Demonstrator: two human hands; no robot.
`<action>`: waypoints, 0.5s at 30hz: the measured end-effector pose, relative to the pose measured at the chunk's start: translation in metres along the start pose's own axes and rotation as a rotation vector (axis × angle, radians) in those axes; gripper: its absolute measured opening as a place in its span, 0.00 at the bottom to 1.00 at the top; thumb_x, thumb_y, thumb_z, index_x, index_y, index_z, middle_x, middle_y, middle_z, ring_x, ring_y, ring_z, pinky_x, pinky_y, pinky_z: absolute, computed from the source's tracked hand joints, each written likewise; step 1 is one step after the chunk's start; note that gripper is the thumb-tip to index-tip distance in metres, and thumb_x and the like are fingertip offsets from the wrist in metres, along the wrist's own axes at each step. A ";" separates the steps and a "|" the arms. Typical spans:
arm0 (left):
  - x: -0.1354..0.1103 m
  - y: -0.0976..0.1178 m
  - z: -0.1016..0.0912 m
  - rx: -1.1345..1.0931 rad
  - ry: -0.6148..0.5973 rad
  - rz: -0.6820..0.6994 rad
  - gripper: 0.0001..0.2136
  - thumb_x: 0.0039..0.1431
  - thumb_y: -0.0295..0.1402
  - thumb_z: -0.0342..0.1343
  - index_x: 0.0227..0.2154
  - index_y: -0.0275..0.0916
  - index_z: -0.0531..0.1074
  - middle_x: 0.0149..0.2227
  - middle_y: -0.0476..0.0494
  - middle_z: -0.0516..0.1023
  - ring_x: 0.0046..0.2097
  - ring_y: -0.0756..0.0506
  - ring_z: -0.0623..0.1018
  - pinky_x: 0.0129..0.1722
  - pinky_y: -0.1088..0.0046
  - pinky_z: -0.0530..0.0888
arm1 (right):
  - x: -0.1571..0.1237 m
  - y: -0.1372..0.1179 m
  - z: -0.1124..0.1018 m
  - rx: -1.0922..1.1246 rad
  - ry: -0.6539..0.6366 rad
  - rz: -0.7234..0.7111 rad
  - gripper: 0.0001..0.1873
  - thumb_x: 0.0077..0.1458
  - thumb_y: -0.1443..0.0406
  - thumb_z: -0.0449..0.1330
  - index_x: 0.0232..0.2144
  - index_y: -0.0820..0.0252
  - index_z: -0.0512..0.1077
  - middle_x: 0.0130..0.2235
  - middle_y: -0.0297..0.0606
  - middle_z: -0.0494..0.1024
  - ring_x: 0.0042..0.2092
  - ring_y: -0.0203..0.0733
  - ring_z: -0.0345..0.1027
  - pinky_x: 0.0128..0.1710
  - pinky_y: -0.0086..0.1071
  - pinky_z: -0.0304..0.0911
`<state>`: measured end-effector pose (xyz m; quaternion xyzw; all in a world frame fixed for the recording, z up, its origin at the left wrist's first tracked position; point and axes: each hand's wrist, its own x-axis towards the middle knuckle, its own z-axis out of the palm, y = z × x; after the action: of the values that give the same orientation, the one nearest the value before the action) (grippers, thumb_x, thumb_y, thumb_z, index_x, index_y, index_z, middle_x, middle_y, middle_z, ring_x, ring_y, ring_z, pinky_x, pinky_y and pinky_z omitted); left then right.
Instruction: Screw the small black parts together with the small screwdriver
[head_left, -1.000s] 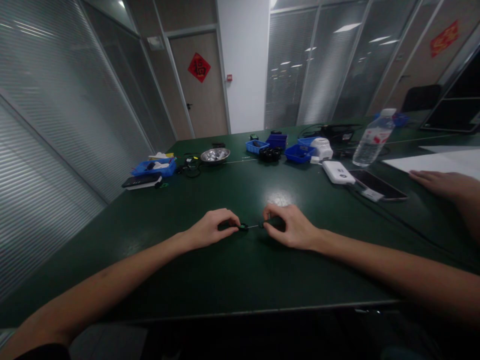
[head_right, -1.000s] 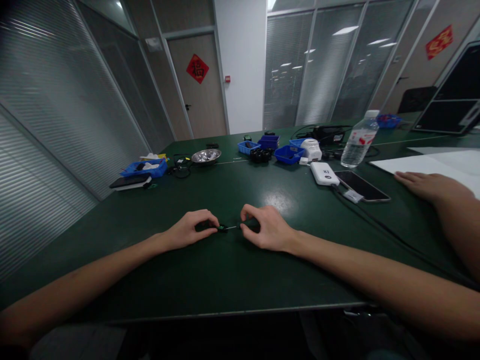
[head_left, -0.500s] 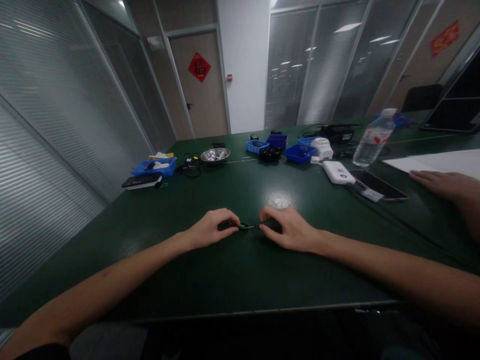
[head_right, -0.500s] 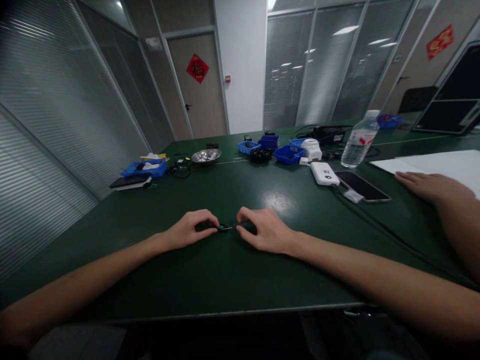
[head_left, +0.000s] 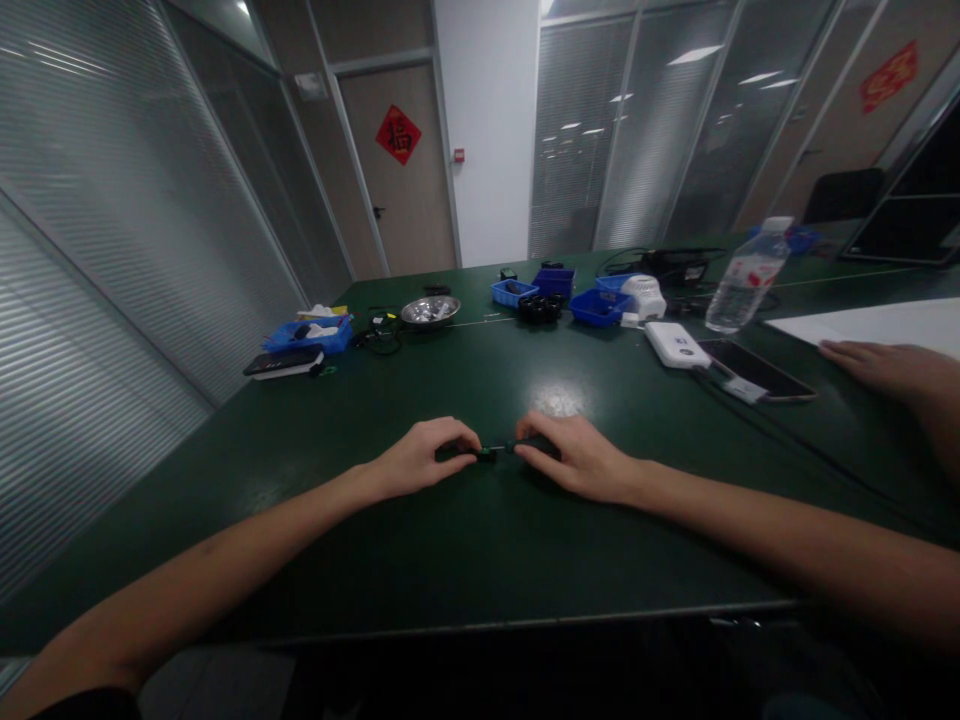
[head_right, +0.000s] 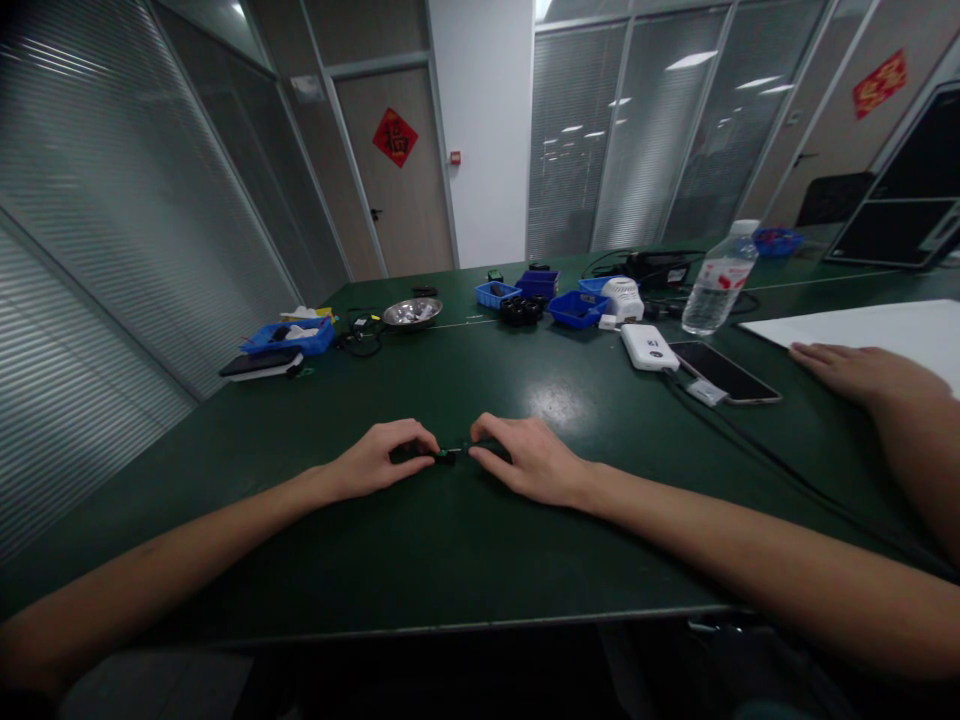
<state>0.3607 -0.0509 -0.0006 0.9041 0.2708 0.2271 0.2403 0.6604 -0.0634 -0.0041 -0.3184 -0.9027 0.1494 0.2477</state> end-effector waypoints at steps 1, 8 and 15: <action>0.000 0.000 0.000 0.003 -0.002 -0.002 0.08 0.68 0.30 0.59 0.48 0.37 0.76 0.45 0.43 0.78 0.45 0.46 0.78 0.47 0.68 0.75 | 0.000 0.000 0.000 0.012 -0.001 -0.009 0.10 0.71 0.58 0.55 0.48 0.57 0.68 0.40 0.38 0.78 0.37 0.41 0.73 0.37 0.34 0.63; 0.001 -0.001 0.000 0.030 -0.011 0.009 0.09 0.68 0.30 0.59 0.49 0.38 0.76 0.45 0.42 0.78 0.45 0.46 0.78 0.47 0.68 0.74 | 0.000 -0.001 0.000 0.052 0.006 -0.021 0.10 0.71 0.58 0.55 0.49 0.57 0.68 0.41 0.38 0.78 0.37 0.41 0.73 0.37 0.34 0.63; 0.000 -0.001 0.001 0.008 -0.004 -0.004 0.11 0.68 0.31 0.59 0.52 0.38 0.74 0.46 0.42 0.78 0.46 0.46 0.78 0.48 0.67 0.75 | 0.000 0.003 0.003 0.022 0.023 -0.009 0.11 0.71 0.57 0.55 0.49 0.57 0.68 0.41 0.38 0.78 0.36 0.41 0.73 0.37 0.35 0.63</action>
<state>0.3604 -0.0502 -0.0019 0.9050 0.2728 0.2238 0.2378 0.6603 -0.0615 -0.0073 -0.3133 -0.8996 0.1546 0.2622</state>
